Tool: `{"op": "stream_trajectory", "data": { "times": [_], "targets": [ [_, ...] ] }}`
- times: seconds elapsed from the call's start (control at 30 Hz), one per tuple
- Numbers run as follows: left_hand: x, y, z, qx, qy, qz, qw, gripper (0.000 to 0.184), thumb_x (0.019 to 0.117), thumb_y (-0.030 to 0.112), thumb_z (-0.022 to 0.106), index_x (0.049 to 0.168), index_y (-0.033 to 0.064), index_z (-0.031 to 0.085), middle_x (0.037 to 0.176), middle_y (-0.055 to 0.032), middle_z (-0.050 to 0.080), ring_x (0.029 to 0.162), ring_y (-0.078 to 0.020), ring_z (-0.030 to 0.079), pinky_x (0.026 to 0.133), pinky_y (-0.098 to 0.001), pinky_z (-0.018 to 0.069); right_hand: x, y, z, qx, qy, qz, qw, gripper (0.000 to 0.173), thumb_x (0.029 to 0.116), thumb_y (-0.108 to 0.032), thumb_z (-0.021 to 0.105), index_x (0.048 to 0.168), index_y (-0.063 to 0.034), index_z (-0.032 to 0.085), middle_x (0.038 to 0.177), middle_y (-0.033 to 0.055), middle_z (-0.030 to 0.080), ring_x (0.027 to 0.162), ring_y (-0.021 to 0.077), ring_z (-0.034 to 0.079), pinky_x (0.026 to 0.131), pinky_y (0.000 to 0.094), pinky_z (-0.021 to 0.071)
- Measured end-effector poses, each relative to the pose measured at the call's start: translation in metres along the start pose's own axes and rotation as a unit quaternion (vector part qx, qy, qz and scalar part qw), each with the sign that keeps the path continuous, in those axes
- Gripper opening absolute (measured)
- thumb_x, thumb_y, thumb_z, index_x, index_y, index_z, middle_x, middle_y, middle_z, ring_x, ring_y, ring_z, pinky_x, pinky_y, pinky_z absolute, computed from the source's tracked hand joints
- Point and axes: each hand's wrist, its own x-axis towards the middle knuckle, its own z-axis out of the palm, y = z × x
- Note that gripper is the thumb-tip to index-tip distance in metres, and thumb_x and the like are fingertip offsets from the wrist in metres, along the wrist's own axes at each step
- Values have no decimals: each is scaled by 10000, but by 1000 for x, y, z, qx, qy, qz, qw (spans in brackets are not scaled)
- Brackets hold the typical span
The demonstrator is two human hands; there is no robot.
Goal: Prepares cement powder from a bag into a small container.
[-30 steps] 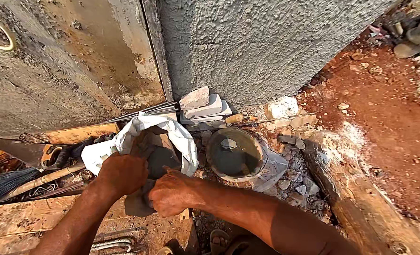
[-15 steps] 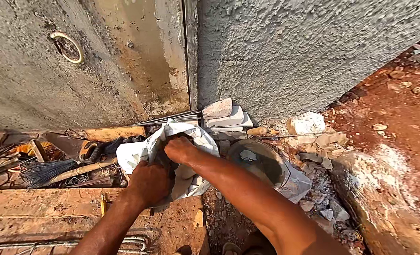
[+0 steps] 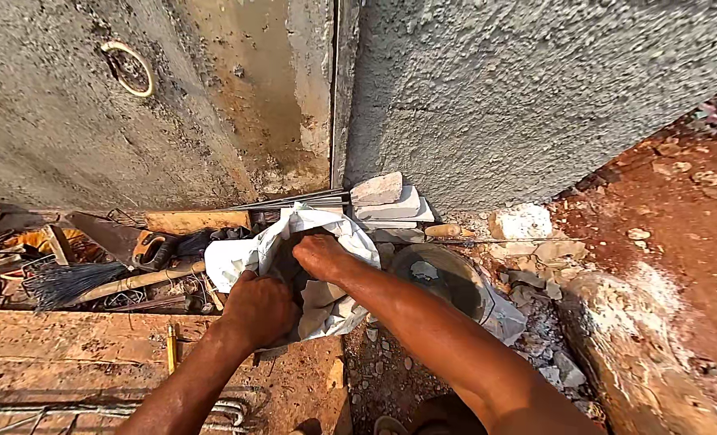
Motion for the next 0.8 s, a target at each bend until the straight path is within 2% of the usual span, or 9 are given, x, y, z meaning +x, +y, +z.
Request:
{"op": "stream_trajectory", "data": {
  "times": [0.13,0.23,0.37,0.47,0.6,0.7,0.8],
  "targets": [
    [-3,1,2,-27,20,-13,999,436,982,445,539,1069,52,704,1149,-161,702,1132,-348,657,1045,-573,427,-10,0,-4,-26,60,-28,997,82,949,-62,632,941,-54,713,891,143,697,878,338,705,706,536,579],
    [-8,2,-2,-37,37,-24,998,316,968,308,613,1131,49,691,1177,-177,681,1108,-380,661,955,-584,494,-19,0,-15,-42,94,-18,995,101,954,-63,628,981,-72,725,913,149,684,841,334,698,677,517,575],
    [-13,-1,-3,-53,101,-24,993,205,971,163,599,1104,50,706,1133,-189,695,1034,-412,687,808,-605,547,-28,4,-26,-50,125,-25,991,105,959,-71,624,962,-78,728,893,146,678,807,331,691,650,505,567],
    [-17,-7,-4,-67,141,-30,987,195,975,168,588,1088,58,704,1086,-180,707,990,-407,699,779,-602,552,-32,5,-38,-37,144,-34,988,131,963,-58,603,970,-68,733,920,158,673,826,342,690,665,514,570],
    [-25,-18,-3,-91,259,-41,961,171,944,174,599,1035,41,654,901,-189,698,819,-413,709,662,-601,547,-33,9,-59,-43,138,-24,989,156,970,-48,571,995,-71,722,969,169,663,840,350,685,683,524,573],
    [-31,-23,-11,-97,290,-52,951,139,957,162,589,1006,48,654,883,-178,691,777,-398,702,630,-596,537,-33,14,-70,-62,139,-41,988,149,972,-38,569,999,-66,713,968,171,660,847,356,683,681,526,565],
    [-30,-23,-8,-114,308,-27,944,229,973,246,577,1052,58,681,953,-151,707,838,-357,713,690,-577,564,-27,20,-79,-83,156,-99,979,159,987,-39,549,982,-39,708,971,181,666,856,364,685,704,533,566]
  ]
}}
